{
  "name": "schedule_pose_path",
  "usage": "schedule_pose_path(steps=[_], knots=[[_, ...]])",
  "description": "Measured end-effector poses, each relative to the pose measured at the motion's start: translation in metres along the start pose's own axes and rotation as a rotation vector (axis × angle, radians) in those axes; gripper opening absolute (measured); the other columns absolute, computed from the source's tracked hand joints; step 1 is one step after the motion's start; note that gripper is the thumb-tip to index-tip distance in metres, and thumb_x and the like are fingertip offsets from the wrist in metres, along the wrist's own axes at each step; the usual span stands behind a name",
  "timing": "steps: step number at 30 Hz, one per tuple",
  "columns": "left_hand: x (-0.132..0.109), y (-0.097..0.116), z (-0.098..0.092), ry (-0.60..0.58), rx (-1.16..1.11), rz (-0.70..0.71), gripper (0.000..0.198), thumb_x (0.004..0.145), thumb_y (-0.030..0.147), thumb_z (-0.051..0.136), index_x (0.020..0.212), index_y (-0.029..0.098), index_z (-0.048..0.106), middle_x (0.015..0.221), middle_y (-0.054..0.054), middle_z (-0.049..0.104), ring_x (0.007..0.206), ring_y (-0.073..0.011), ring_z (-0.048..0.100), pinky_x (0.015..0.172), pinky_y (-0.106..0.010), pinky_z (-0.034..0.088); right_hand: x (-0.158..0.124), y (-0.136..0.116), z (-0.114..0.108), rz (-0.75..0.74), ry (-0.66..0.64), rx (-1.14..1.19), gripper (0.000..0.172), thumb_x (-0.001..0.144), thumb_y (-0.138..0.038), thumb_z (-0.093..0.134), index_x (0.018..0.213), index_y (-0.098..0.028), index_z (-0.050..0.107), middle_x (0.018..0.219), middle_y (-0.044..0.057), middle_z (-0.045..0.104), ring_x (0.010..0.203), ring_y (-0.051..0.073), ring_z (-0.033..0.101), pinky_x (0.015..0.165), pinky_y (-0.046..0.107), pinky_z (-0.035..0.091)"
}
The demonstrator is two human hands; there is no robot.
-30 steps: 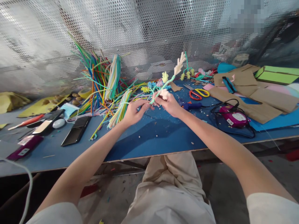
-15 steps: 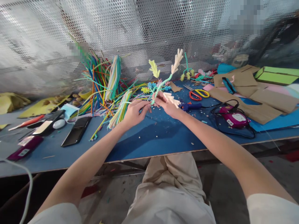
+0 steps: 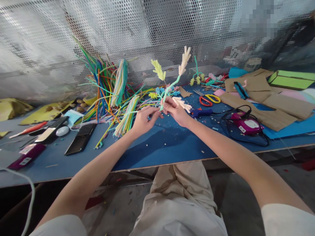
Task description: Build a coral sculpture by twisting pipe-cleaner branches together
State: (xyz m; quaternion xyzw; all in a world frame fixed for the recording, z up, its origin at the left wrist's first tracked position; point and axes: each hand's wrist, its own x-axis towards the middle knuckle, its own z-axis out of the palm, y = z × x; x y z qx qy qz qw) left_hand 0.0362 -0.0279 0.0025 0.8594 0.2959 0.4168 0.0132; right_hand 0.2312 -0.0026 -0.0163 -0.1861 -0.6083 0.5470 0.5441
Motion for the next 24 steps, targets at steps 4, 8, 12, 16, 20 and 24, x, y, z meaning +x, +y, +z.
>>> schedule_pose_path(steps=[4,8,12,16,20,24], knots=[[-0.002,-0.002,0.003,0.042,0.131,-0.012,0.027,0.108,0.033,0.054,0.102,0.020,0.077,0.086,-0.003,0.079,0.078,-0.0174,0.068,0.079,-0.034,0.049,0.000,0.003,0.002,0.022,0.043,-0.015,0.042,0.085,-0.063,0.080,0.093,-0.026,0.063,0.072,-0.004,0.053,0.068,0.015,0.049,0.068,0.033,0.044],[-0.003,-0.005,0.006,0.053,0.282,-0.032,0.030,0.108,0.036,0.053,0.100,0.020,0.077,0.083,-0.004,0.077,0.079,-0.0195,0.067,0.082,-0.038,0.047,0.002,0.011,0.002,0.002,0.151,-0.077,0.043,0.079,-0.062,0.086,0.088,-0.025,0.066,0.074,-0.003,0.060,0.068,0.014,0.052,0.068,0.032,0.045],[-0.004,-0.008,0.005,-0.028,0.296,-0.022,0.033,0.111,0.036,0.046,0.111,0.021,0.075,0.089,-0.006,0.078,0.084,-0.0206,0.068,0.082,-0.038,0.046,0.002,0.013,-0.002,-0.013,0.171,-0.082,0.041,0.076,-0.059,0.089,0.084,-0.024,0.070,0.076,-0.002,0.061,0.070,0.014,0.052,0.071,0.031,0.044],[-0.005,-0.014,0.003,-0.075,0.312,0.041,0.032,0.112,0.032,0.043,0.114,0.021,0.073,0.094,-0.006,0.080,0.091,-0.0218,0.070,0.087,-0.039,0.046,0.003,0.009,-0.004,-0.050,0.152,-0.158,0.040,0.080,-0.061,0.085,0.084,-0.023,0.075,0.074,-0.002,0.060,0.070,0.014,0.050,0.068,0.031,0.040],[-0.003,-0.014,0.003,-0.062,0.278,0.009,0.030,0.111,0.032,0.046,0.112,0.020,0.073,0.095,-0.005,0.081,0.092,-0.0222,0.072,0.088,-0.039,0.047,0.002,0.008,-0.003,-0.059,0.172,-0.204,0.041,0.082,-0.063,0.083,0.085,-0.022,0.077,0.077,-0.001,0.061,0.072,0.014,0.048,0.069,0.031,0.038],[0.001,-0.005,0.004,-0.073,0.025,-0.095,0.029,0.111,0.032,0.047,0.106,0.020,0.073,0.096,-0.003,0.082,0.089,-0.0183,0.074,0.087,-0.034,0.051,0.000,0.008,-0.001,-0.017,0.115,-0.104,0.035,0.087,-0.059,0.080,0.089,-0.024,0.076,0.081,-0.001,0.060,0.073,0.015,0.051,0.070,0.031,0.041]])
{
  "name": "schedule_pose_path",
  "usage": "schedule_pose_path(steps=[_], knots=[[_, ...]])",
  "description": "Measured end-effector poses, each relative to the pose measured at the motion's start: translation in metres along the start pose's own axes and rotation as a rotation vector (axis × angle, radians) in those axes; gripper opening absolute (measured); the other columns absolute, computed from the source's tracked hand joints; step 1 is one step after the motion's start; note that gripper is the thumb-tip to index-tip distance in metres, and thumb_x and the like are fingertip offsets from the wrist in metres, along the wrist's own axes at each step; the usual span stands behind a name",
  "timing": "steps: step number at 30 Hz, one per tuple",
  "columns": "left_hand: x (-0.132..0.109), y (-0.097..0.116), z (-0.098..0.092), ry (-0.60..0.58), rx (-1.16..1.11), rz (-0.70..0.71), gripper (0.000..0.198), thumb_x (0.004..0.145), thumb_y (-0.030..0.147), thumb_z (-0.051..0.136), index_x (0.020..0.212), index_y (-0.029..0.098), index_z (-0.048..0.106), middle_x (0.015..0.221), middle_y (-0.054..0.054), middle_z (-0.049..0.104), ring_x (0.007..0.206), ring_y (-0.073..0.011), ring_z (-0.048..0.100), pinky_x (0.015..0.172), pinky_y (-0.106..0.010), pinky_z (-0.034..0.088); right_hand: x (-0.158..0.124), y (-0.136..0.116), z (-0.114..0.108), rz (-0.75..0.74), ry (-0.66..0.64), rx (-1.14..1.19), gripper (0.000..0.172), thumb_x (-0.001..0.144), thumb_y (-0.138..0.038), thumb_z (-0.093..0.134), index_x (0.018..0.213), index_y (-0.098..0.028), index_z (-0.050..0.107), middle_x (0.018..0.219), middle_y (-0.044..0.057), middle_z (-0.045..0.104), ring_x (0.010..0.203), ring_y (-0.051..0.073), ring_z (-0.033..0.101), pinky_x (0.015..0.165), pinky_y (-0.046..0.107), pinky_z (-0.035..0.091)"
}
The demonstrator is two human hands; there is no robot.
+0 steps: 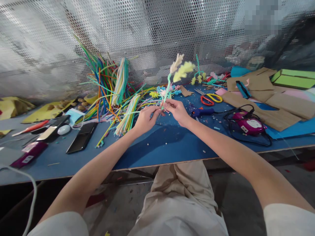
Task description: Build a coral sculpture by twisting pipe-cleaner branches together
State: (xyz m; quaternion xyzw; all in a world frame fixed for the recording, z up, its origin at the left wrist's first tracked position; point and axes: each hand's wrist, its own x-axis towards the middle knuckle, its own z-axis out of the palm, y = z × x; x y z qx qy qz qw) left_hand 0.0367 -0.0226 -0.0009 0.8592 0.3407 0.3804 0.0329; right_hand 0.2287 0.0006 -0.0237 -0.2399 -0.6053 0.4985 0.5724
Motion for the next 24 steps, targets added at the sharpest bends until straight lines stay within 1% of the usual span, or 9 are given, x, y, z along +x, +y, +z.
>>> schedule_pose_path(steps=[3,5,7,11,13,15,18,21,24], knots=[[0.001,0.007,-0.001,-0.001,-0.161,-0.074,0.029,0.111,0.035,0.048,0.107,0.021,0.073,0.095,-0.002,0.082,0.083,-0.0154,0.074,0.081,-0.030,0.054,-0.001,-0.003,0.002,0.007,-0.069,0.126,0.031,0.088,-0.055,0.080,0.095,-0.026,0.073,0.086,-0.001,0.059,0.075,0.015,0.053,0.071,0.031,0.045],[0.001,0.008,-0.001,-0.005,-0.188,-0.080,0.030,0.111,0.036,0.047,0.109,0.021,0.073,0.094,-0.001,0.082,0.082,-0.0150,0.074,0.080,-0.029,0.055,-0.002,-0.006,0.003,0.018,-0.090,0.159,0.032,0.088,-0.057,0.079,0.095,-0.027,0.071,0.087,-0.001,0.056,0.075,0.015,0.052,0.069,0.031,0.046],[-0.001,0.007,0.001,-0.011,-0.130,-0.042,0.031,0.112,0.036,0.046,0.109,0.021,0.073,0.093,-0.002,0.082,0.084,-0.0156,0.075,0.082,-0.030,0.054,-0.002,-0.008,0.004,0.045,-0.123,0.160,0.035,0.087,-0.060,0.079,0.093,-0.026,0.068,0.085,-0.001,0.054,0.074,0.016,0.052,0.068,0.032,0.048],[-0.005,-0.004,0.004,0.010,0.147,0.085,0.034,0.112,0.036,0.044,0.107,0.019,0.073,0.093,-0.006,0.082,0.085,-0.0188,0.075,0.082,-0.035,0.050,-0.003,-0.008,0.005,0.029,-0.195,0.126,0.035,0.091,-0.059,0.075,0.090,-0.025,0.069,0.083,0.000,0.057,0.075,0.017,0.054,0.071,0.033,0.050],[-0.006,-0.010,0.005,0.027,0.267,0.127,0.036,0.113,0.037,0.042,0.106,0.019,0.073,0.091,-0.007,0.081,0.080,-0.0192,0.074,0.077,-0.035,0.047,-0.002,-0.005,0.004,-0.015,-0.142,0.046,0.035,0.093,-0.059,0.073,0.089,-0.024,0.071,0.081,0.000,0.059,0.075,0.017,0.054,0.072,0.032,0.048],[-0.005,-0.016,0.005,0.043,0.360,0.157,0.038,0.113,0.038,0.041,0.105,0.019,0.073,0.083,-0.006,0.078,0.075,-0.0191,0.072,0.073,-0.035,0.046,-0.001,-0.004,0.003,-0.066,-0.043,-0.082,0.039,0.094,-0.062,0.071,0.089,-0.023,0.073,0.081,0.001,0.061,0.074,0.016,0.052,0.070,0.031,0.046],[-0.001,-0.020,0.004,0.042,0.442,0.169,0.040,0.113,0.042,0.041,0.103,0.020,0.073,0.075,-0.005,0.073,0.074,-0.0199,0.070,0.074,-0.034,0.048,-0.001,-0.005,0.002,-0.134,0.079,-0.287,0.046,0.094,-0.067,0.066,0.088,-0.022,0.074,0.087,0.003,0.067,0.075,0.017,0.053,0.069,0.031,0.045],[0.002,-0.018,0.003,-0.003,0.431,0.190,0.038,0.113,0.041,0.041,0.102,0.019,0.071,0.084,-0.007,0.075,0.082,-0.0208,0.070,0.079,-0.035,0.051,-0.002,-0.009,0.002,-0.207,0.111,-0.450,0.048,0.096,-0.068,0.063,0.086,-0.022,0.075,0.094,0.007,0.070,0.085,0.022,0.060,0.076,0.034,0.048],[0.002,-0.014,0.003,-0.013,0.393,0.205,0.033,0.113,0.035,0.041,0.106,0.019,0.069,0.095,-0.008,0.077,0.088,-0.0213,0.070,0.083,-0.036,0.052,-0.002,-0.010,0.001,-0.245,0.096,-0.483,0.047,0.098,-0.066,0.062,0.087,-0.023,0.076,0.095,0.007,0.070,0.091,0.023,0.061,0.080,0.036,0.048]])
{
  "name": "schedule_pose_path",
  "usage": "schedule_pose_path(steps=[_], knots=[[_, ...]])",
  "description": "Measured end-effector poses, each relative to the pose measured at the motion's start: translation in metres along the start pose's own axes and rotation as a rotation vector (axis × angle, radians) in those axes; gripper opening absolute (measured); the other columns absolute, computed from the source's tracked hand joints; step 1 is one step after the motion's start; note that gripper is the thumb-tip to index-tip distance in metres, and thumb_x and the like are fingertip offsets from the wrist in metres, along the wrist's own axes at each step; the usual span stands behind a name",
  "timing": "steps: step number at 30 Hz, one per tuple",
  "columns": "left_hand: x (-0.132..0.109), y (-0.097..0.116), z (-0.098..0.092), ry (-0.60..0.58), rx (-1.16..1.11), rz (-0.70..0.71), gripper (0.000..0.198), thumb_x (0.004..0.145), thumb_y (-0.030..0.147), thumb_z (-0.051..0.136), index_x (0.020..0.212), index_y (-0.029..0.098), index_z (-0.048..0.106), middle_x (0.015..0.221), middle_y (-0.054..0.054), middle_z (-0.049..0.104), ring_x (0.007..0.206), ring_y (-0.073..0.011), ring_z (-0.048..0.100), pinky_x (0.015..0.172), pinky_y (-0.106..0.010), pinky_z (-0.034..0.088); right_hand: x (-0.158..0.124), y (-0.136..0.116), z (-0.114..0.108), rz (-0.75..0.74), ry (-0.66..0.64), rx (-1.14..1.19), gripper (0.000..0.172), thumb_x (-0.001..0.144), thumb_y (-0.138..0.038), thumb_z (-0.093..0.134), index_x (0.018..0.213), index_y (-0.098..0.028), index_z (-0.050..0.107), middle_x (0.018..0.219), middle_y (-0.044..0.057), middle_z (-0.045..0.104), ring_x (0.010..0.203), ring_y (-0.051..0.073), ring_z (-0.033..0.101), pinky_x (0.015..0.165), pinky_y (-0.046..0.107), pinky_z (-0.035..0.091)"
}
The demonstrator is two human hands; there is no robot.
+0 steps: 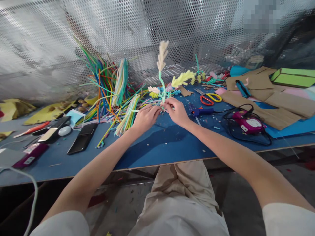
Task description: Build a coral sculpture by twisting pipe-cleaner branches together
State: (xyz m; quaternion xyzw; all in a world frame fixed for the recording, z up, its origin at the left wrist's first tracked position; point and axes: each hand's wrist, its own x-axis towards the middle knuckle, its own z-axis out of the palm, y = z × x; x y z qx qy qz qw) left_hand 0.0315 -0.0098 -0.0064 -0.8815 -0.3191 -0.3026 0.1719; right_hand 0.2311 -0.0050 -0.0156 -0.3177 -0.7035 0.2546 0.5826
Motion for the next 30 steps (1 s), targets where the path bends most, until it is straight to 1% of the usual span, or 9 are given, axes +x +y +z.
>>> schedule_pose_path(steps=[3,5,8,11,14,18,21,26,30], knots=[[-0.002,0.002,-0.001,0.037,-0.061,-0.043,0.029,0.113,0.034,0.044,0.109,0.019,0.068,0.091,-0.006,0.076,0.086,-0.0203,0.068,0.081,-0.035,0.052,0.001,0.005,0.000,0.063,-0.033,0.080,0.049,0.097,-0.068,0.061,0.088,-0.023,0.076,0.091,0.005,0.065,0.085,0.021,0.058,0.075,0.034,0.046],[-0.003,0.001,-0.001,0.076,-0.095,-0.055,0.027,0.112,0.034,0.046,0.109,0.019,0.068,0.091,-0.005,0.076,0.085,-0.0195,0.067,0.082,-0.034,0.053,0.001,0.006,0.000,0.084,-0.032,0.101,0.049,0.096,-0.069,0.062,0.086,-0.023,0.076,0.089,0.004,0.061,0.085,0.020,0.056,0.074,0.033,0.044],[-0.002,-0.002,-0.002,0.127,-0.075,-0.005,0.023,0.111,0.033,0.049,0.107,0.020,0.068,0.099,-0.005,0.079,0.088,-0.0195,0.067,0.087,-0.035,0.053,0.000,0.002,0.000,0.028,0.004,0.030,0.044,0.096,-0.064,0.066,0.083,-0.023,0.077,0.088,0.004,0.057,0.084,0.020,0.054,0.073,0.035,0.043],[0.000,-0.005,-0.003,0.107,-0.020,0.035,0.021,0.111,0.033,0.051,0.106,0.021,0.067,0.102,-0.005,0.079,0.089,-0.0200,0.068,0.091,-0.037,0.053,-0.001,-0.005,0.001,-0.010,0.085,-0.059,0.036,0.096,-0.056,0.070,0.085,-0.023,0.077,0.086,0.004,0.059,0.078,0.019,0.053,0.071,0.036,0.043],[0.002,-0.003,-0.005,0.069,-0.017,0.028,0.022,0.111,0.032,0.048,0.108,0.020,0.066,0.101,-0.008,0.077,0.092,-0.0218,0.068,0.091,-0.038,0.054,-0.001,-0.005,0.001,-0.001,0.144,-0.097,0.036,0.096,-0.055,0.071,0.085,-0.021,0.076,0.086,0.005,0.061,0.076,0.020,0.055,0.070,0.038,0.043],[0.001,0.002,-0.005,0.034,-0.080,0.049,0.022,0.112,0.030,0.046,0.111,0.019,0.064,0.105,-0.009,0.077,0.095,-0.0230,0.069,0.090,-0.039,0.054,-0.002,0.001,0.000,-0.025,0.126,-0.151,0.037,0.095,-0.059,0.071,0.087,-0.023,0.076,0.089,0.006,0.062,0.077,0.021,0.054,0.072,0.039,0.045],[0.001,0.001,-0.005,0.064,-0.100,0.000,0.022,0.112,0.031,0.045,0.110,0.020,0.063,0.103,-0.008,0.076,0.095,-0.0221,0.069,0.090,-0.038,0.054,-0.001,0.003,-0.001,-0.045,0.099,-0.167,0.037,0.094,-0.060,0.072,0.087,-0.024,0.078,0.092,0.006,0.064,0.080,0.021,0.055,0.076,0.039,0.045],[0.001,-0.005,-0.006,0.072,-0.136,-0.104,0.024,0.112,0.034,0.045,0.108,0.021,0.064,0.101,-0.008,0.076,0.099,-0.0227,0.068,0.092,-0.038,0.053,0.002,0.006,-0.003,0.027,0.045,-0.054,0.044,0.093,-0.065,0.070,0.079,-0.023,0.077,0.085,0.004,0.059,0.079,0.020,0.052,0.075,0.037,0.044],[0.001,-0.008,-0.008,0.081,-0.175,-0.154,0.024,0.110,0.037,0.048,0.107,0.022,0.066,0.099,-0.005,0.077,0.097,-0.0210,0.069,0.089,-0.034,0.052,0.003,0.008,-0.002,0.118,0.013,0.163,0.038,0.090,-0.061,0.074,0.084,-0.024,0.079,0.092,0.003,0.060,0.087,0.020,0.053,0.081,0.035,0.043]])
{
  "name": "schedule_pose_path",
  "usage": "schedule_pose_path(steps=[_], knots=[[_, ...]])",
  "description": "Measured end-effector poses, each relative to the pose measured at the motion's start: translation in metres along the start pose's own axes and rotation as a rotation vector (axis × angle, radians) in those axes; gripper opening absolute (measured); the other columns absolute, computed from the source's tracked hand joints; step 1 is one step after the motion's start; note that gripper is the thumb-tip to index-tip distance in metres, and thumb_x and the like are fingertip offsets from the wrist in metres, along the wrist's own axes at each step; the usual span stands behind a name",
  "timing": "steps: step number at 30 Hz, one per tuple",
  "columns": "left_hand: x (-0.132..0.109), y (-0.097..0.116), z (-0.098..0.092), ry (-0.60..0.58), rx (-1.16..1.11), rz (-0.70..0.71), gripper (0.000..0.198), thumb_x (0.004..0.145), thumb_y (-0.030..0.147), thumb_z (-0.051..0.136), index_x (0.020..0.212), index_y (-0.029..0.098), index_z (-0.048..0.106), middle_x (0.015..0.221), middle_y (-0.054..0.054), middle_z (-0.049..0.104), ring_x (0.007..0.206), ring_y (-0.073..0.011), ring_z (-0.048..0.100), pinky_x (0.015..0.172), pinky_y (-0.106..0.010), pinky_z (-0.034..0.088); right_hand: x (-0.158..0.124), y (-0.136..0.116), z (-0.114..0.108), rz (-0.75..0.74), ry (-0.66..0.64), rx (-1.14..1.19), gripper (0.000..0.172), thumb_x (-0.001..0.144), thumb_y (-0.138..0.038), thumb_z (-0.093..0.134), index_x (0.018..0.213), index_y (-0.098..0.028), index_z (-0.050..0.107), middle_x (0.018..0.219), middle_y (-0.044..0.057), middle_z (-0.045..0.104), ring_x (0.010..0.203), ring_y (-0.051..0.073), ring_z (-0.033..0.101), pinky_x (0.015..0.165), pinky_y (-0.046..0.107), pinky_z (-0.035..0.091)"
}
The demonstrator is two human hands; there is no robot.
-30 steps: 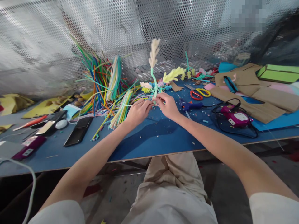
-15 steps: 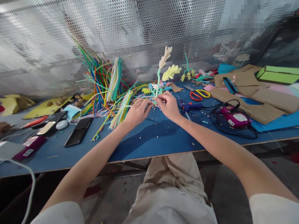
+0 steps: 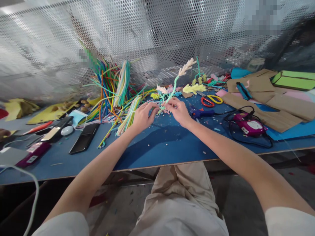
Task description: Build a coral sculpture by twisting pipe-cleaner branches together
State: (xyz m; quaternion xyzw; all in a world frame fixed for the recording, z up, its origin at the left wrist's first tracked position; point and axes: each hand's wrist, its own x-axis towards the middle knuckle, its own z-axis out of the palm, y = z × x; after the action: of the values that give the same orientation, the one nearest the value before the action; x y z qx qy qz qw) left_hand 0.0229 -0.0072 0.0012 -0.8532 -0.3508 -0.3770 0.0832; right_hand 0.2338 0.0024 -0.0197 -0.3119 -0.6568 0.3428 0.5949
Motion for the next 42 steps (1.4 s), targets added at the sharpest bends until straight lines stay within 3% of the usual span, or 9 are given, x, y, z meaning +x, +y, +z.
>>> schedule_pose_path(steps=[4,8,12,15,24,30,34,37,42], knots=[[-0.001,0.001,-0.001,0.013,-0.084,-0.036,0.023,0.109,0.036,0.049,0.104,0.023,0.067,0.093,-0.002,0.076,0.091,-0.0179,0.070,0.085,-0.030,0.051,-0.001,-0.002,0.004,0.134,-0.087,0.250,0.032,0.086,-0.056,0.078,0.082,-0.024,0.077,0.090,0.001,0.061,0.091,0.019,0.053,0.087,0.035,0.041],[0.000,0.004,-0.002,-0.017,-0.175,-0.104,0.020,0.108,0.037,0.053,0.104,0.022,0.066,0.087,0.000,0.074,0.078,-0.0145,0.067,0.073,-0.026,0.049,-0.001,-0.003,0.006,0.240,-0.170,0.387,0.037,0.077,-0.059,0.085,0.076,-0.024,0.073,0.085,0.001,0.061,0.081,0.017,0.047,0.078,0.033,0.039],[0.001,0.007,-0.001,-0.074,-0.316,-0.188,0.017,0.105,0.034,0.056,0.099,0.021,0.063,0.078,0.003,0.070,0.062,-0.0110,0.059,0.063,-0.025,0.044,-0.003,0.000,0.007,0.253,-0.185,0.430,0.037,0.078,-0.060,0.084,0.080,-0.026,0.070,0.083,0.000,0.056,0.076,0.017,0.045,0.072,0.033,0.037],[0.002,0.009,0.000,-0.106,-0.463,-0.223,0.019,0.105,0.036,0.056,0.098,0.020,0.062,0.072,0.003,0.066,0.061,-0.0110,0.057,0.062,-0.024,0.043,-0.004,0.001,0.006,0.279,-0.198,0.449,0.036,0.079,-0.061,0.083,0.086,-0.027,0.071,0.082,0.000,0.053,0.079,0.018,0.047,0.072,0.032,0.039],[0.001,0.011,-0.002,-0.289,-0.792,-0.302,0.044,0.105,0.057,0.054,0.112,0.018,0.073,0.078,-0.003,0.070,0.058,-0.0130,0.051,0.059,-0.028,0.042,-0.006,-0.006,0.010,0.285,-0.269,0.581,0.029,0.085,-0.052,0.083,0.086,-0.026,0.070,0.086,0.000,0.053,0.078,0.016,0.046,0.072,0.030,0.036],[0.002,0.014,-0.002,-0.214,-0.716,-0.293,0.049,0.098,0.061,0.064,0.094,0.016,0.082,0.076,-0.004,0.073,0.068,-0.0139,0.060,0.063,-0.026,0.043,-0.007,-0.005,0.012,0.288,-0.269,0.540,0.028,0.086,-0.053,0.081,0.086,-0.026,0.074,0.084,0.000,0.056,0.075,0.015,0.044,0.071,0.031,0.038],[0.003,0.018,-0.001,-0.166,-0.712,-0.330,0.051,0.099,0.062,0.063,0.095,0.015,0.084,0.064,-0.003,0.068,0.061,-0.0135,0.055,0.059,-0.026,0.039,-0.008,0.000,0.013,0.283,-0.238,0.535,0.029,0.083,-0.053,0.083,0.097,-0.028,0.081,0.093,0.001,0.068,0.082,0.015,0.054,0.077,0.030,0.045],[0.002,0.022,0.001,-0.080,-0.626,-0.329,0.050,0.099,0.061,0.063,0.097,0.016,0.085,0.075,-0.004,0.076,0.063,-0.0138,0.058,0.062,-0.027,0.041,-0.008,0.003,0.015,0.275,-0.145,0.539,0.036,0.077,-0.051,0.089,0.105,-0.029,0.082,0.098,0.001,0.074,0.087,0.015,0.061,0.083,0.031,0.050],[-0.005,0.025,0.007,0.028,-0.277,-0.341,0.040,0.102,0.053,0.061,0.101,0.021,0.085,0.085,-0.004,0.080,0.067,-0.0154,0.063,0.070,-0.028,0.044,-0.006,0.005,0.020,0.272,0.059,0.431,0.033,0.066,-0.049,0.094,0.082,-0.024,0.080,0.084,0.002,0.076,0.080,0.018,0.066,0.082,0.035,0.055]])
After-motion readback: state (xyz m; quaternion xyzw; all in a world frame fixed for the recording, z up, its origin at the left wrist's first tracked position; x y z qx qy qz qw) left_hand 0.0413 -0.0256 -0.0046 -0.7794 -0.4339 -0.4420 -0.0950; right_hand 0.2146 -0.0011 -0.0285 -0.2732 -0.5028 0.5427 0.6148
